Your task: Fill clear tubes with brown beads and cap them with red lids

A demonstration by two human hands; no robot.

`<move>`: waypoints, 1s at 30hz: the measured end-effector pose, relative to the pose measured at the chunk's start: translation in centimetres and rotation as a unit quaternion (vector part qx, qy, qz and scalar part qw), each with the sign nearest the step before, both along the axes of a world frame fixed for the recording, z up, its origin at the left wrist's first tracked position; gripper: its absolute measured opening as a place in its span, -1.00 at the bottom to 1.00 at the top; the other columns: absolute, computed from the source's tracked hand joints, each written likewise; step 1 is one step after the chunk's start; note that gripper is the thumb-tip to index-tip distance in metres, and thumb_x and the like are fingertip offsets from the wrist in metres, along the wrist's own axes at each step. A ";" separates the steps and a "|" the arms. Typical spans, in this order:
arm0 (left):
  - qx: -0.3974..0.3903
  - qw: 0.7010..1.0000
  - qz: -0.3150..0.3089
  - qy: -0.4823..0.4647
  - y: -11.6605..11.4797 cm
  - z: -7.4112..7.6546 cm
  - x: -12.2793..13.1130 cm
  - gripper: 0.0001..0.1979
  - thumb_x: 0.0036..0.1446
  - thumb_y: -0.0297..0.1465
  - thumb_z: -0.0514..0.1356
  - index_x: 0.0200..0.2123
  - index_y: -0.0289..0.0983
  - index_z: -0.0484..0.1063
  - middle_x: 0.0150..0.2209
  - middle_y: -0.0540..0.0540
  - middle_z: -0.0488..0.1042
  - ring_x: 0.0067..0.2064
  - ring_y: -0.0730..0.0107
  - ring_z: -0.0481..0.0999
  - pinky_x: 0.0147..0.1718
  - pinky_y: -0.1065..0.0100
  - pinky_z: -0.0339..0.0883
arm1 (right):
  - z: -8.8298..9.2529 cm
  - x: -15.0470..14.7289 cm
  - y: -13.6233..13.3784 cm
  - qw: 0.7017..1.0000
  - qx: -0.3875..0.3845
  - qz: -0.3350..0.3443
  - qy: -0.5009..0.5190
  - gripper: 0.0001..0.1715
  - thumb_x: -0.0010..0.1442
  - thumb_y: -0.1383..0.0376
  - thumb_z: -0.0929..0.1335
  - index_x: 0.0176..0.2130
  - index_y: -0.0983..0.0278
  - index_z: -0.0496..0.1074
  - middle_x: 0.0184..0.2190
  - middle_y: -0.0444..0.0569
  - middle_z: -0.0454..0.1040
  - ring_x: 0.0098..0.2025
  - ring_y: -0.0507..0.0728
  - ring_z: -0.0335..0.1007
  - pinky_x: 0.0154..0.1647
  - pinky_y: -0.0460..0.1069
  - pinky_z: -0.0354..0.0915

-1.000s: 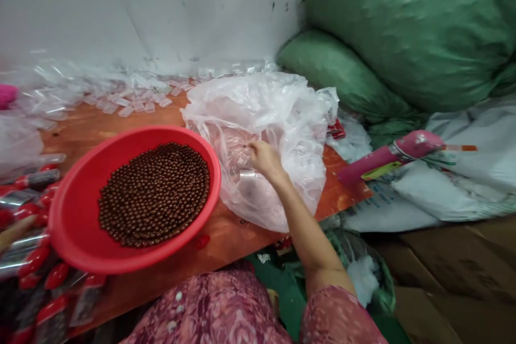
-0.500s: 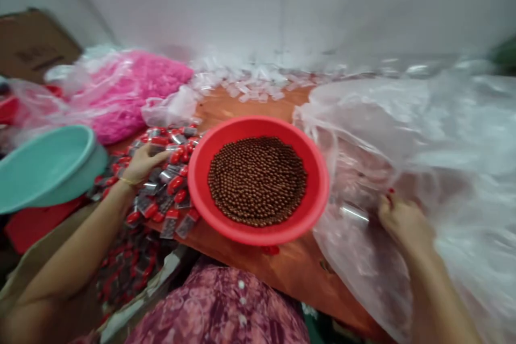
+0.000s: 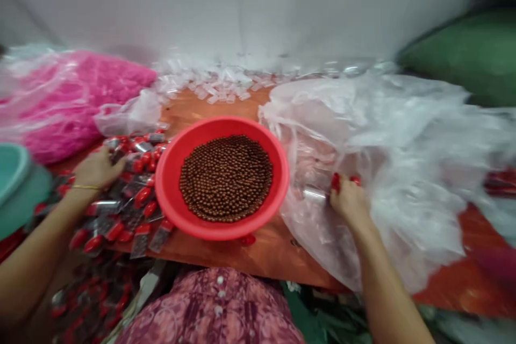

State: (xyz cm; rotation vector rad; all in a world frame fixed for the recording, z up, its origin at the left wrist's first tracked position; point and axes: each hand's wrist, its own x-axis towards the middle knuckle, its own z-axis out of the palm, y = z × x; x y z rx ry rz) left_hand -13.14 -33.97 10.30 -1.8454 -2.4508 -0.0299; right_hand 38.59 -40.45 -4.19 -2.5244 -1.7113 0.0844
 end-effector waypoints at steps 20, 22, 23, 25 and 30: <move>-0.081 0.819 -0.566 0.051 1.0 -1.9 17.5 -0.76 0.16 -0.30 0.03 -0.22 -0.28 0.42 -0.28 -0.14 0.46 -0.18 0.25 0.42 -0.18 0.28 0.30 | 1.2 -2.5 -2.5 0.985 0.007 0.159 0.060 -0.60 0.17 0.29 0.23 -0.02 0.37 0.36 -0.09 0.11 0.41 -0.05 0.20 0.29 0.00 0.02 0.16; -0.074 0.820 -0.567 0.031 0.6 -1.5 17.3 -0.75 0.17 -0.27 0.02 -0.24 -0.26 0.42 -0.30 -0.12 0.47 -0.21 0.29 0.44 -0.20 0.30 0.31 | 1.1 -2.6 -2.5 0.986 -0.019 0.155 0.054 -0.64 0.21 0.30 0.20 -0.07 0.37 0.40 -0.13 0.12 0.43 -0.07 0.21 0.31 -0.04 0.03 0.18; -0.068 0.819 -0.569 0.022 0.2 -1.2 17.3 -0.74 0.18 -0.26 0.01 -0.24 -0.26 0.42 -0.31 -0.11 0.47 -0.23 0.30 0.44 -0.22 0.30 0.31 | 1.2 -2.6 -2.6 0.988 -0.017 0.141 0.059 -0.65 0.22 0.30 0.19 -0.08 0.38 0.40 -0.15 0.12 0.44 -0.09 0.20 0.33 -0.07 0.02 0.19; -0.042 0.815 -0.578 0.006 -0.7 -0.7 17.6 -0.72 0.19 -0.25 -0.02 -0.23 -0.26 0.42 -0.31 -0.10 0.48 -0.25 0.31 0.45 -0.24 0.31 0.32 | 1.9 -3.0 -2.7 0.990 0.017 0.104 0.090 -0.62 0.23 0.27 0.20 -0.04 0.40 0.37 -0.17 0.11 0.47 -0.17 0.17 0.38 -0.16 0.00 0.23; 0.111 0.759 -0.641 0.012 -3.2 0.1 21.1 -0.69 0.20 -0.35 -0.02 -0.05 -0.30 0.35 -0.04 -0.21 0.43 -0.06 0.25 0.42 -0.09 0.24 0.32 | 7.3 -7.0 -3.3 0.951 0.196 0.206 0.125 -0.68 0.20 0.24 0.22 -0.08 0.31 0.37 -0.24 0.03 0.50 -0.34 0.09 0.41 -0.28 -0.04 0.25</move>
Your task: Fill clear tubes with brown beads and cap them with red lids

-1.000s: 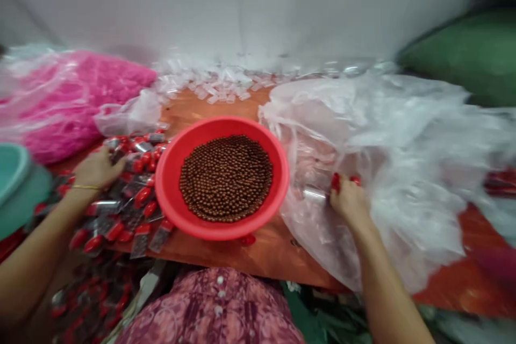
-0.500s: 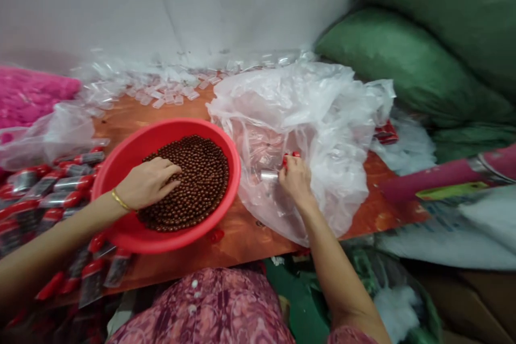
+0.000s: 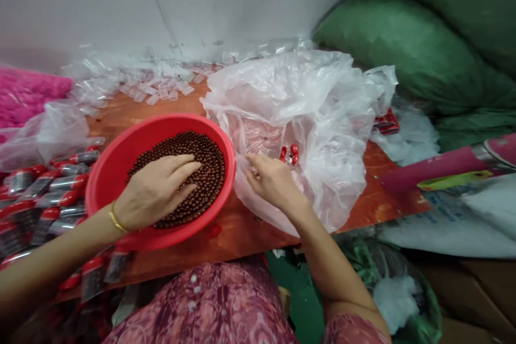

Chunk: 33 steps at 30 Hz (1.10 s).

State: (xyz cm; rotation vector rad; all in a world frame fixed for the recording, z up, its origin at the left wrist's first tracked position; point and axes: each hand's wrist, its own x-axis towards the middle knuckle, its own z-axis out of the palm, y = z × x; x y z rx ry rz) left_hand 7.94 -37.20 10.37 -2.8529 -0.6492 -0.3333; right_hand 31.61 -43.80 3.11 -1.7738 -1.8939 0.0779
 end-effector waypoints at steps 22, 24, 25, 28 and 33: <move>-0.119 0.912 0.288 0.267 6.2 -2.5 -4.9 -0.68 0.21 -0.40 -0.12 -0.14 -0.37 0.37 -0.19 -0.28 0.46 -0.22 0.17 0.50 -0.39 0.33 0.32 | -2.5 5.6 3.2 0.926 -0.249 -0.283 -0.002 -0.61 0.20 0.14 0.22 -0.16 0.35 0.43 -0.24 0.18 0.48 -0.19 0.27 0.41 -0.23 0.08 0.26; -0.151 0.900 0.299 0.277 7.6 -3.3 -4.8 -0.72 0.15 -0.44 -0.05 -0.25 -0.38 0.42 -0.17 -0.33 0.45 -0.18 0.13 0.49 -0.32 0.31 0.33 | -4.2 6.6 3.6 0.898 -0.324 -0.296 -0.046 -0.55 0.21 0.11 0.19 -0.14 0.39 0.40 -0.20 0.25 0.46 -0.15 0.33 0.41 -0.25 0.10 0.27; -0.187 0.894 0.307 0.268 8.3 -3.7 -4.4 -0.76 0.11 -0.43 0.00 -0.31 -0.37 0.44 -0.19 -0.33 0.46 -0.17 0.12 0.49 -0.29 0.29 0.32 | -4.9 6.6 3.7 0.895 -0.333 -0.292 -0.057 -0.53 0.21 0.09 0.18 -0.12 0.41 0.39 -0.18 0.26 0.45 -0.13 0.34 0.40 -0.25 0.10 0.27; -0.337 0.858 0.332 0.201 10.5 -4.9 -2.4 -0.88 -0.05 -0.40 0.16 -0.54 -0.33 0.42 -0.40 -0.22 0.50 -0.26 0.17 0.48 -0.28 0.33 0.29 | -6.3 6.0 3.6 0.903 -0.314 -0.286 -0.065 -0.51 0.23 0.09 0.16 -0.10 0.41 0.35 -0.14 0.25 0.43 -0.10 0.33 0.39 -0.24 0.09 0.27; -0.477 0.811 0.321 0.108 13.2 -7.3 1.4 -0.83 -0.09 -0.42 0.18 -0.66 -0.31 0.34 -0.69 0.00 0.33 -0.57 0.46 0.36 -0.51 0.47 0.21 | -7.3 5.2 3.6 0.915 -0.268 -0.295 -0.069 -0.51 0.25 0.13 0.13 -0.05 0.45 0.31 -0.17 0.26 0.42 -0.11 0.31 0.39 -0.22 0.08 0.27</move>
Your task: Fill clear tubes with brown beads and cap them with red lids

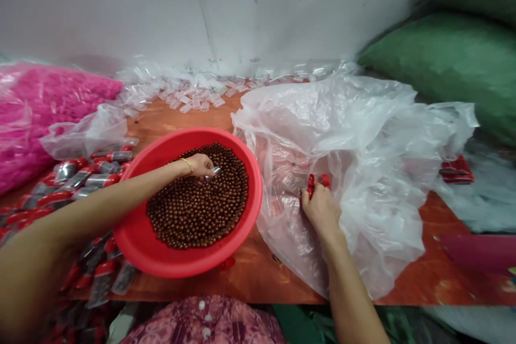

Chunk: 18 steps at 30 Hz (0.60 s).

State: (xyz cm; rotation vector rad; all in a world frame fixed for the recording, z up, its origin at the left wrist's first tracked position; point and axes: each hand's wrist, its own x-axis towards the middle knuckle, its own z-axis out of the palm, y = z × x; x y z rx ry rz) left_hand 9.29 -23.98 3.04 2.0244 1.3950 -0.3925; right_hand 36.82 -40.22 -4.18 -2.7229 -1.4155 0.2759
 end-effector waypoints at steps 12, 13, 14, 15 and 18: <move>-0.172 0.873 0.146 -0.433 -2.1 -0.5 -1.6 -0.63 -0.31 -0.46 0.35 -0.31 -0.36 0.43 -0.21 -0.13 0.52 -0.21 0.42 0.46 -0.15 0.36 0.30 | -1.0 2.2 0.0 0.994 0.022 -0.026 0.101 -0.57 0.17 0.08 0.20 -0.11 0.30 0.35 -0.29 0.05 0.47 -0.21 0.22 0.42 -0.32 0.01 0.22; -0.183 0.861 0.149 -0.451 -2.5 -0.1 -2.0 -0.61 -0.35 -0.46 0.38 -0.33 -0.36 0.43 -0.23 -0.13 0.53 -0.20 0.40 0.46 -0.10 0.33 0.28 | -1.2 2.6 0.0 0.993 0.023 -0.026 0.110 -0.58 0.14 0.08 0.21 -0.13 0.30 0.37 -0.34 0.04 0.47 -0.27 0.20 0.42 -0.35 0.00 0.21; -0.194 0.851 0.151 -0.464 -2.9 0.2 -2.5 -0.59 -0.36 -0.45 0.40 -0.33 -0.36 0.43 -0.25 -0.12 0.53 -0.19 0.40 0.46 -0.07 0.31 0.27 | -1.3 2.9 -0.1 0.992 0.025 -0.026 0.121 -0.59 0.12 0.08 0.22 -0.18 0.31 0.38 -0.39 0.03 0.47 -0.32 0.19 0.42 -0.39 -0.02 0.20; -0.206 0.841 0.152 -0.477 -3.4 0.5 -2.9 -0.57 -0.36 -0.44 0.41 -0.31 -0.36 0.43 -0.25 -0.11 0.53 -0.19 0.40 0.46 -0.06 0.30 0.26 | -1.4 3.2 -0.1 0.990 0.029 -0.029 0.133 -0.61 0.09 0.08 0.23 -0.23 0.31 0.39 -0.43 0.02 0.46 -0.37 0.17 0.41 -0.42 -0.03 0.19; -0.239 0.802 0.163 -0.522 -4.9 1.1 -4.1 -0.51 -0.30 -0.38 0.42 -0.22 -0.35 0.42 -0.24 -0.12 0.52 -0.19 0.40 0.47 -0.04 0.28 0.26 | -1.6 3.7 -0.5 0.985 0.048 -0.043 0.157 -0.68 0.01 0.10 0.26 -0.37 0.30 0.36 -0.53 -0.02 0.42 -0.47 0.14 0.37 -0.49 -0.05 0.15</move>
